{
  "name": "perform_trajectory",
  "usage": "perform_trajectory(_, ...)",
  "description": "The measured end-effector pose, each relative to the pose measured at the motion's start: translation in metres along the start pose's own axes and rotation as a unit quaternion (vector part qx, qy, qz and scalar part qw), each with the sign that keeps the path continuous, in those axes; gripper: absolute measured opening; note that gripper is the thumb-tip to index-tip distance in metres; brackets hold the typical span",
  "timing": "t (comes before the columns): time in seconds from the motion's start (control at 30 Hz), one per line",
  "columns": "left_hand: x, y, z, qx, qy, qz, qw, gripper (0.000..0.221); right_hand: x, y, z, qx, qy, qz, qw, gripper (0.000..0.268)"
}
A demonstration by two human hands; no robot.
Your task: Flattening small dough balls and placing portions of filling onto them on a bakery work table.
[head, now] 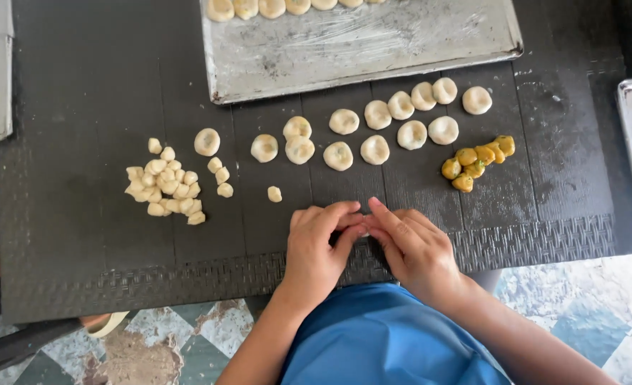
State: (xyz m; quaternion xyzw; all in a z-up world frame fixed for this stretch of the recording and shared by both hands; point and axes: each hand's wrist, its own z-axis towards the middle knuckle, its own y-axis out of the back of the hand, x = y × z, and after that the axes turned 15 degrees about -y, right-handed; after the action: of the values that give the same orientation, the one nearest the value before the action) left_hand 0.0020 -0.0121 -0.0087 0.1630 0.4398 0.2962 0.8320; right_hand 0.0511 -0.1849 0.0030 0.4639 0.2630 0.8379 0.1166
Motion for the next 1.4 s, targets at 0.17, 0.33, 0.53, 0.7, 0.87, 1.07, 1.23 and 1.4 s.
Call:
perform_trajectory(0.17, 0.001, 0.003, -0.005, 0.041, -0.025, 0.005, 0.999, 0.035, -0.017, 0.013, 0.054, 0.256, -0.196, 0.001, 0.947, 0.032)
perform_trajectory(0.33, -0.004, 0.014, -0.003, 0.054, -0.003, -0.012, 0.998, 0.035, 0.004, 0.013, 0.105, 0.514, -0.201, -0.108, 0.827, 0.054)
perform_trajectory(0.53, 0.003, 0.028, -0.011, 0.089, -0.042, 0.041, 0.994, 0.027, 0.003, 0.005, 0.101, 0.558, -0.144, -0.268, 0.772, 0.06)
perform_trajectory(0.7, 0.032, 0.061, -0.01, 0.028, -0.026, 0.324, 0.945, 0.018, -0.01, 0.006, 0.066, 0.456, -0.049, -0.292, 0.84, 0.052)
perform_trajectory(0.87, 0.052, 0.064, -0.017, 0.063, -0.018, 0.292, 0.954, 0.018, -0.025, 0.009, 0.038, 0.351, 0.042, -0.178, 0.918, 0.029)
perform_trajectory(1.07, 0.01, 0.059, 0.005, 0.032, 0.015, 0.051, 0.998, 0.021, -0.01, 0.066, 0.062, 0.158, 0.1, -0.093, 0.978, 0.013)
perform_trajectory(1.23, -0.01, 0.038, 0.004, 0.033, 0.017, -0.039, 0.999, 0.022, -0.068, 0.113, 0.082, -0.172, 0.141, -0.273, 0.936, 0.019)
perform_trajectory(1.4, -0.021, 0.01, 0.006, -0.031, -0.012, -0.095, 0.995, 0.029, -0.048, 0.078, 0.058, 0.017, -0.225, -0.146, 0.963, 0.018)
